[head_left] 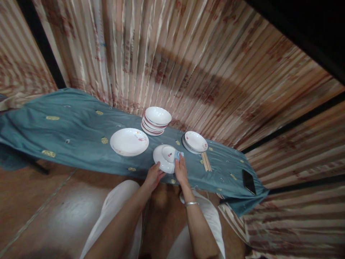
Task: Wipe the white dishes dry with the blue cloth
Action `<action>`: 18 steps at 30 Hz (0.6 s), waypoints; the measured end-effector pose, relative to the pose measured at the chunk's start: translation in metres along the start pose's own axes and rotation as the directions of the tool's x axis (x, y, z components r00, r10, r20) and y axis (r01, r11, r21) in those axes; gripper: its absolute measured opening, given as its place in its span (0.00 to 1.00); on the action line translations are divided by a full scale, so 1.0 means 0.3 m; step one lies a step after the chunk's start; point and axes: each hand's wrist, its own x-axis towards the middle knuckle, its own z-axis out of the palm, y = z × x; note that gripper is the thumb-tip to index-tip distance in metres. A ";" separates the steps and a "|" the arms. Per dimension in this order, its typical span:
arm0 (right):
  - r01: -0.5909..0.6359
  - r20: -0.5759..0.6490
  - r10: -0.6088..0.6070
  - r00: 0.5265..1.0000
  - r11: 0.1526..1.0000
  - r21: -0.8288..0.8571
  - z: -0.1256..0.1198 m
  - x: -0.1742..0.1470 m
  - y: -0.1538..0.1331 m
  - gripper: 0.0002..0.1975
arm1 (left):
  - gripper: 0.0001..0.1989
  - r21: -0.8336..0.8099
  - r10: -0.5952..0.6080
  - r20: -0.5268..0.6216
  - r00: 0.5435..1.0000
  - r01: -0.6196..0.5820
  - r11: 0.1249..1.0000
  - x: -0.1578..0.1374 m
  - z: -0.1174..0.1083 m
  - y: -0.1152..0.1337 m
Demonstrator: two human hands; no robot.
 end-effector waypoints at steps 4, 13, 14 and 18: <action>-0.007 0.052 0.004 0.999 0.999 0.043 -0.012 0.098 -0.003 0.33 | 0.08 0.080 -0.060 0.044 0.997 0.057 0.995 0.004 -0.002 -0.029; -0.098 -0.059 0.102 0.993 0.992 0.074 0.031 0.033 -0.049 0.33 | 0.07 0.107 -0.060 0.052 0.997 0.054 0.993 0.021 -0.007 -0.065; -0.102 -0.076 0.106 0.991 0.993 0.064 0.041 0.009 -0.057 0.33 | 0.07 0.108 -0.055 0.044 0.998 0.050 0.993 0.020 -0.005 -0.066; -0.109 -0.134 0.108 0.985 0.994 0.006 0.075 -0.091 -0.105 0.35 | 0.08 0.130 -0.005 0.016 1.000 0.003 0.991 0.022 -0.007 -0.074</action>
